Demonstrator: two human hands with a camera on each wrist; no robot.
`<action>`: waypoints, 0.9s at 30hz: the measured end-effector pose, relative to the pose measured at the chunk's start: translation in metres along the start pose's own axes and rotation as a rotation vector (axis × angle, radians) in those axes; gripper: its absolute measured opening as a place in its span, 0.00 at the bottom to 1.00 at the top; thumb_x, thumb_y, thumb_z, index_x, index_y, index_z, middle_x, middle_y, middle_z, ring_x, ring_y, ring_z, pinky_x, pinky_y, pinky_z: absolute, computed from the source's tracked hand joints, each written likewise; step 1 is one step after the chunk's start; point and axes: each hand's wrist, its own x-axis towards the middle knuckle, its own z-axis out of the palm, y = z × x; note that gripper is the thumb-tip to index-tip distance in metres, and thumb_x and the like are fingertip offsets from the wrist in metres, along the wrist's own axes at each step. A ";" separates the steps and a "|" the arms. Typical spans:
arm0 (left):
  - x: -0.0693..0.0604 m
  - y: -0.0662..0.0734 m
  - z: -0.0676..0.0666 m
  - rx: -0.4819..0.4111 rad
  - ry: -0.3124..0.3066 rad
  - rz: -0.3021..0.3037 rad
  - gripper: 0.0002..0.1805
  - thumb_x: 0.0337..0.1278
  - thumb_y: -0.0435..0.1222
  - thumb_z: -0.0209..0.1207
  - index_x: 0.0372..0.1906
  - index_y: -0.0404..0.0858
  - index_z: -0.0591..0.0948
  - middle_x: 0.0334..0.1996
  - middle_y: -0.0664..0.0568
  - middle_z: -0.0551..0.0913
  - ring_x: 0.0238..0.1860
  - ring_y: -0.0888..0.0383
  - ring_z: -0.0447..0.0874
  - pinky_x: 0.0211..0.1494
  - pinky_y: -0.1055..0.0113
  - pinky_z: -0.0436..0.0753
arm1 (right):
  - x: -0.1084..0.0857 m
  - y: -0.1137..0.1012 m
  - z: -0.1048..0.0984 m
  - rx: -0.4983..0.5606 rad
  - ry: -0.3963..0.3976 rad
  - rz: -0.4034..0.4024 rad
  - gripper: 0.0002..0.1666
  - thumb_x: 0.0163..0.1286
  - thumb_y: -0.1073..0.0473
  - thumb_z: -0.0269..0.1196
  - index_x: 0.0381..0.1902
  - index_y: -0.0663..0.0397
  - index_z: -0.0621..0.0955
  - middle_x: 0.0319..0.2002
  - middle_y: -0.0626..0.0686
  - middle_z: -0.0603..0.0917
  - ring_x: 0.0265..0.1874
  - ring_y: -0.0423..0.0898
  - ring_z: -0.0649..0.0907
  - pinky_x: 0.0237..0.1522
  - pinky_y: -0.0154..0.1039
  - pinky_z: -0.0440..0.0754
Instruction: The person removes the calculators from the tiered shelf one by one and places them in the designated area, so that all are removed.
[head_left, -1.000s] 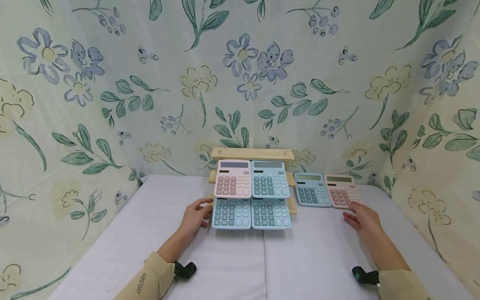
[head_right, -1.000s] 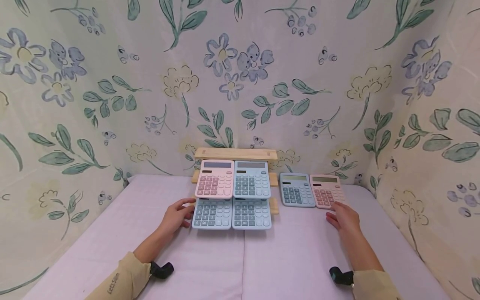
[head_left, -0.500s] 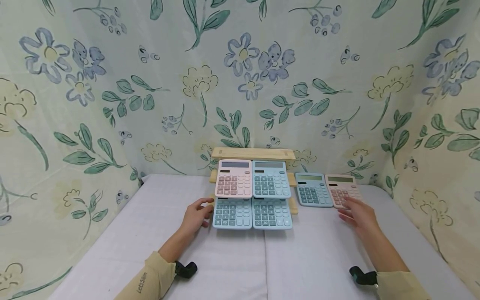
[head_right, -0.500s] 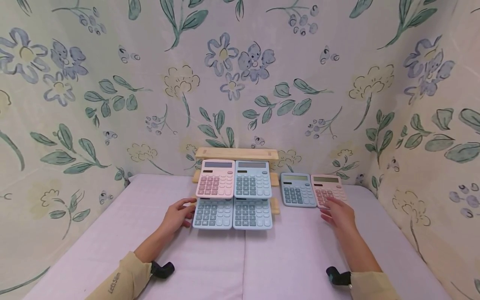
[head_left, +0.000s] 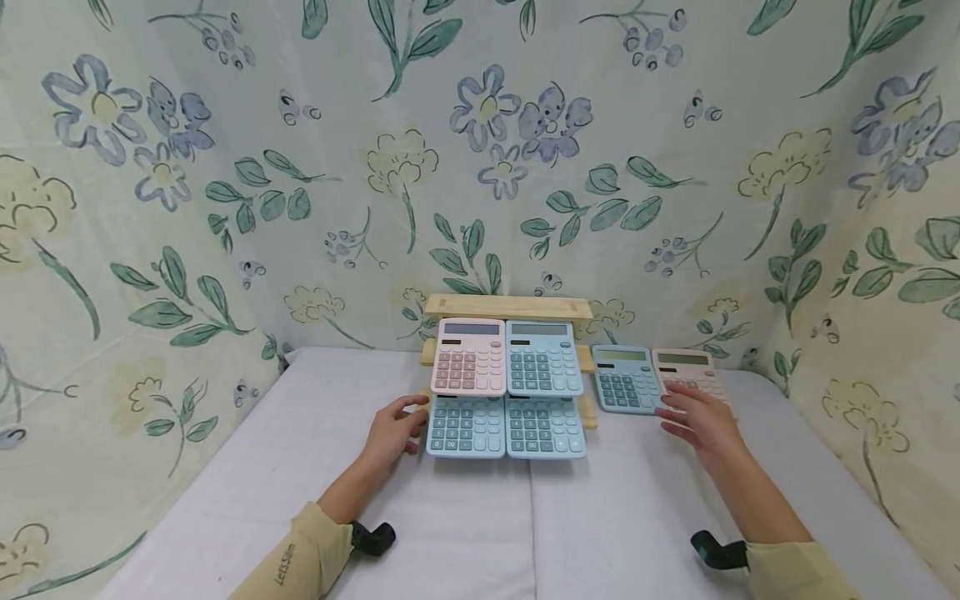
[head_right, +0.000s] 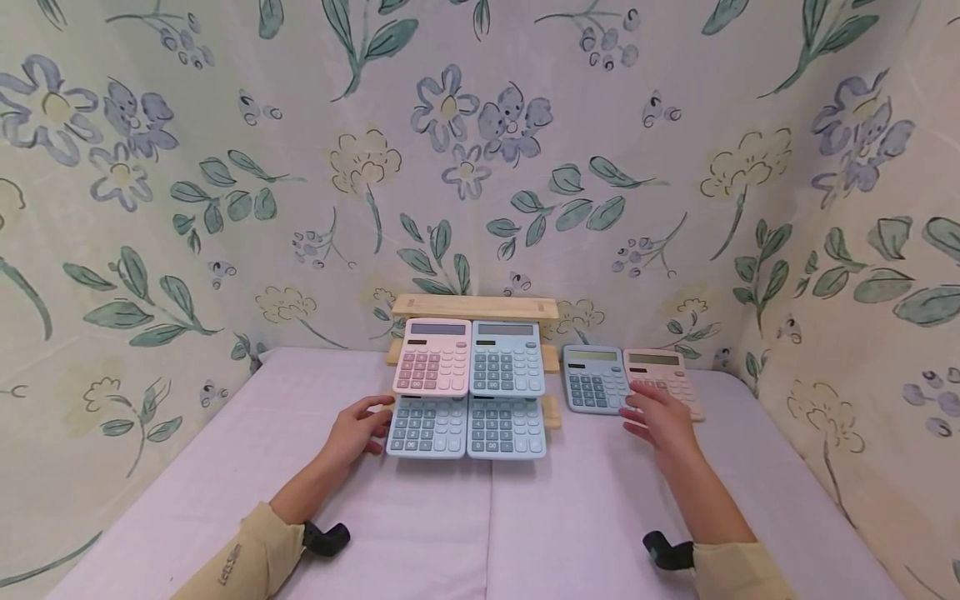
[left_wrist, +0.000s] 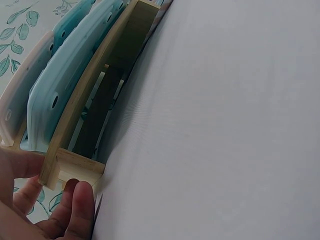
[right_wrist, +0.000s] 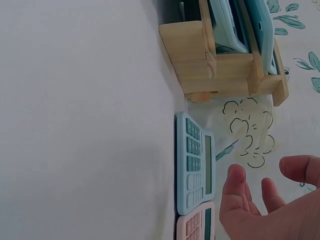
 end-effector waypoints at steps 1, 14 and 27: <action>0.000 0.000 0.000 -0.002 0.000 0.000 0.18 0.66 0.41 0.60 0.59 0.47 0.82 0.45 0.44 0.84 0.35 0.54 0.79 0.29 0.65 0.83 | -0.001 -0.001 0.001 -0.005 -0.010 -0.005 0.36 0.78 0.48 0.54 0.78 0.55 0.61 0.72 0.64 0.67 0.52 0.49 0.85 0.44 0.33 0.86; 0.001 0.000 0.000 -0.006 -0.004 -0.005 0.19 0.65 0.41 0.60 0.60 0.47 0.81 0.44 0.45 0.84 0.35 0.54 0.79 0.29 0.65 0.83 | -0.012 -0.011 0.017 -0.047 -0.100 -0.069 0.34 0.78 0.51 0.53 0.77 0.55 0.62 0.72 0.65 0.66 0.52 0.48 0.84 0.45 0.31 0.84; -0.002 0.003 0.000 -0.004 -0.006 -0.014 0.19 0.66 0.41 0.59 0.61 0.47 0.81 0.46 0.45 0.84 0.36 0.53 0.79 0.30 0.66 0.83 | -0.018 -0.021 0.038 -0.052 -0.133 -0.123 0.34 0.77 0.53 0.56 0.76 0.56 0.63 0.71 0.65 0.69 0.46 0.43 0.86 0.45 0.32 0.85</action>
